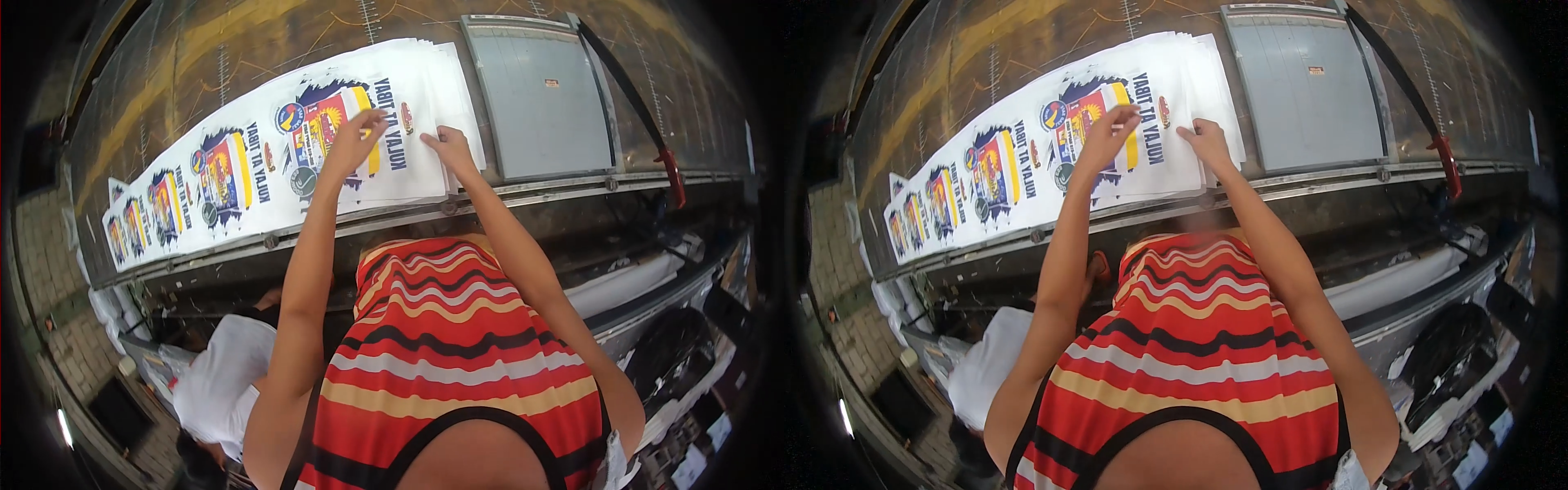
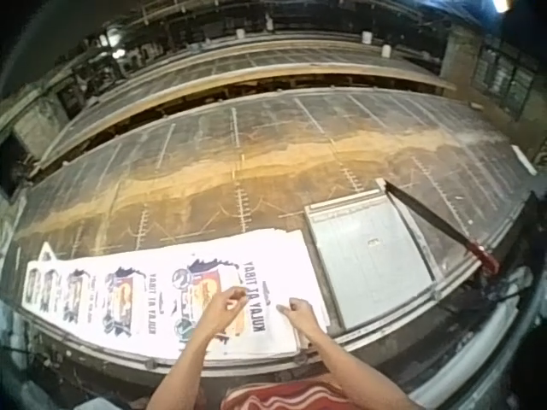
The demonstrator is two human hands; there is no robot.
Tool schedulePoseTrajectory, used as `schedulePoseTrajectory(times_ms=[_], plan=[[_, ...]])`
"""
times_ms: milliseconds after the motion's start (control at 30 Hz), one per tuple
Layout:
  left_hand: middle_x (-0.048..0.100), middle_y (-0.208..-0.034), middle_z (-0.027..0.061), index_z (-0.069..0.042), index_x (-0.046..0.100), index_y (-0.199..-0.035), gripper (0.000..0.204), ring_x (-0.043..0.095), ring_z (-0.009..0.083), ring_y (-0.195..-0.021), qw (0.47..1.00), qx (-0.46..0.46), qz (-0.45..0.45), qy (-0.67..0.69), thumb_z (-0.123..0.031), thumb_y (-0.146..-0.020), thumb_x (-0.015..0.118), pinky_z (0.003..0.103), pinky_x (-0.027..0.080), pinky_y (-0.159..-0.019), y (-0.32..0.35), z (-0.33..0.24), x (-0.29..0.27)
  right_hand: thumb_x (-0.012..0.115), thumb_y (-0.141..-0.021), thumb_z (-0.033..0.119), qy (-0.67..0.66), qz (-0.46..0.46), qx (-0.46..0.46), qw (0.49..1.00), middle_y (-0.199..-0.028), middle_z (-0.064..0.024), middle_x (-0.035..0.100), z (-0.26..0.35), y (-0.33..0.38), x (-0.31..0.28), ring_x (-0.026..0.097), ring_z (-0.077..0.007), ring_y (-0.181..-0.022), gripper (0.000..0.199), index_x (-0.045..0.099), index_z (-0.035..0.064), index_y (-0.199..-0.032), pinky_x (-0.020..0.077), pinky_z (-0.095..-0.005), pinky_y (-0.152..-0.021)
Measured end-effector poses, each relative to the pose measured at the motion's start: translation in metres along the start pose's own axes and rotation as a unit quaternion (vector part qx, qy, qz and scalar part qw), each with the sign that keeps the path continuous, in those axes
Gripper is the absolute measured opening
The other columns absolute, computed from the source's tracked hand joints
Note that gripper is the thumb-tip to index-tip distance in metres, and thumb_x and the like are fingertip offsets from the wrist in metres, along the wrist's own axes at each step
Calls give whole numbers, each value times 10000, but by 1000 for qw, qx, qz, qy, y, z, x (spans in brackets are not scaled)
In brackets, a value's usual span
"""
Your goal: Cutting printed sheets of paper using a paper cutter in a printing or production shop.
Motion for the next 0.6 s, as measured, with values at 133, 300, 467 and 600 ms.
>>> schedulePoseTrajectory(times_ms=[133, 300, 467, 600], plan=[[719, -1158, 124, -77, 669, -1240, 366, 677, 262, -1076, 997, 64, -23, -42, -298, -949, 683, 381, 525, -932, -80, 18, -13, 818, -843, 278, -17, -12, 52, 998, -625, -26, 581, -10, 8, -2, 479, -95, -573, 353, 602, 34, -706, 398, -315, -530], [700, -1215, 82, -121, 692, -1205, 310, 639, 290, -1124, 966, 164, 12, -200, -258, -928, 692, 407, 512, -954, -145, 4, 9, 790, -883, 222, -128, -30, 76, 988, -760, -25, 677, -5, 26, -2, 575, -70, -674, 233, 664, 29, -917, 457, -248, -608], [675, -1234, 21, -151, 706, -1173, 268, 547, 251, -1235, 874, 384, 217, -203, -188, -908, 695, 422, 431, -1047, -126, -39, 82, 684, -944, 125, -234, -85, 52, 967, -832, -47, 686, -13, 48, -6, 628, -90, -836, 324, 619, 40, -1250, 492, -245, -750], [661, -1147, -8, -163, 723, -1109, 220, 527, 228, -1219, 809, 411, 340, -247, -202, -892, 716, 433, 418, -1032, -107, -44, 119, 639, -957, 92, -204, -128, 29, 970, -896, -63, 707, -20, 59, -10, 634, -110, -843, 264, 650, 43, -1216, 503, -258, -782]])
Point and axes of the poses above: each hand's wrist, its own y-axis away from the middle knuckle, its own x-axis out of the palm, z = x × y, the point moved 10 cm from there along -y, towards the middle knuckle
